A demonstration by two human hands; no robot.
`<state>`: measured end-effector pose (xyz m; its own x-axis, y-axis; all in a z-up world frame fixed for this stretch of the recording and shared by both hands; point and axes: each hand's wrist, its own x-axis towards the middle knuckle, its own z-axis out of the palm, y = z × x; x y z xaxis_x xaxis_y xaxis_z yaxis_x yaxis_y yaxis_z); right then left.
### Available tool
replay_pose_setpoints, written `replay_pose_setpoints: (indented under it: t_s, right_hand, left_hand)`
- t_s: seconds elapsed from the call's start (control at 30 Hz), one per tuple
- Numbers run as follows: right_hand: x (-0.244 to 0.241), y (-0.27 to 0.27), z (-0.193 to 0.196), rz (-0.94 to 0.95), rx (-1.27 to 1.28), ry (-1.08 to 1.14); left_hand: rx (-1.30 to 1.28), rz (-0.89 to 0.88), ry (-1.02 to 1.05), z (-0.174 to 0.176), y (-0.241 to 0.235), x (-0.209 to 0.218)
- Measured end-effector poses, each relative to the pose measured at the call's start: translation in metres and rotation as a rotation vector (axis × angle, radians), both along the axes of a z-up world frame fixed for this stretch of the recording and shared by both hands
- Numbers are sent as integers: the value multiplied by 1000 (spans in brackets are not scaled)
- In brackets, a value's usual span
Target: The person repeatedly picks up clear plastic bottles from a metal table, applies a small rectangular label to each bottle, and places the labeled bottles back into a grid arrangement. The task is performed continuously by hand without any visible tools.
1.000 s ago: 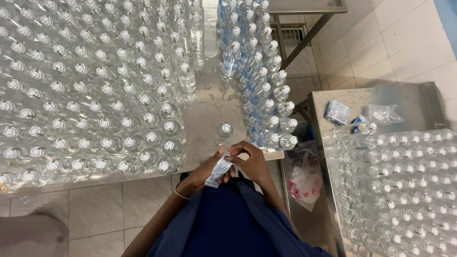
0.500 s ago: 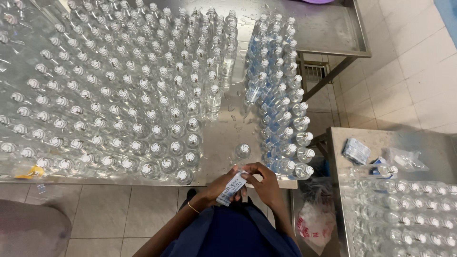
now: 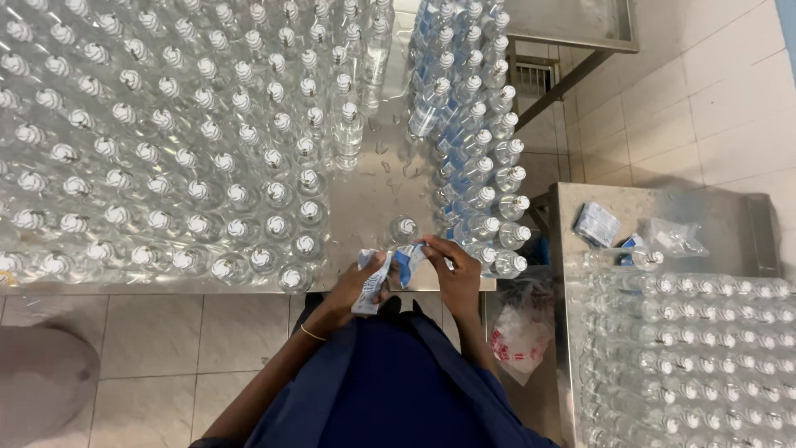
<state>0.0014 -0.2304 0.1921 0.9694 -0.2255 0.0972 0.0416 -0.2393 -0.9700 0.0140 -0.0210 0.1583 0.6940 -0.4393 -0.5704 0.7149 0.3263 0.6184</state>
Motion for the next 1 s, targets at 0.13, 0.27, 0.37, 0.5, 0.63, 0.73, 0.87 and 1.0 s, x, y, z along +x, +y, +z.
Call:
replay_pose_setpoints:
  t_s: [0.13, 0.27, 0.37, 0.5, 0.63, 0.73, 0.87, 1.0]
  right_hand:
    - [19, 11, -3, -6, 61, -39]
    - [32, 13, -11, -42, 105, -103]
    - [42, 11, -22, -82, 125, -71]
    - [49, 4, -43, -84, 150, -77]
    - [43, 0, -48, -96, 104, -81]
    - [42, 1, -46, -102, 8, -75]
    - [44, 2, -52, -67, -34, -57]
    - [42, -3, -57, -22, -64, -64]
  left_hand:
    - [-46, 190, -42, -25, -12, 11]
    - [-145, 330, -11, -55, -20, 24]
    - [-190, 358, 21, -57, -21, 38]
    - [-96, 341, -48, -71, -32, 56]
    - [18, 364, -103, -51, -33, 55]
    - [151, 342, -225, -31, -31, 49]
    - [338, 278, -477, -20, -33, 41]
    - [354, 264, -472, -29, -30, 36]
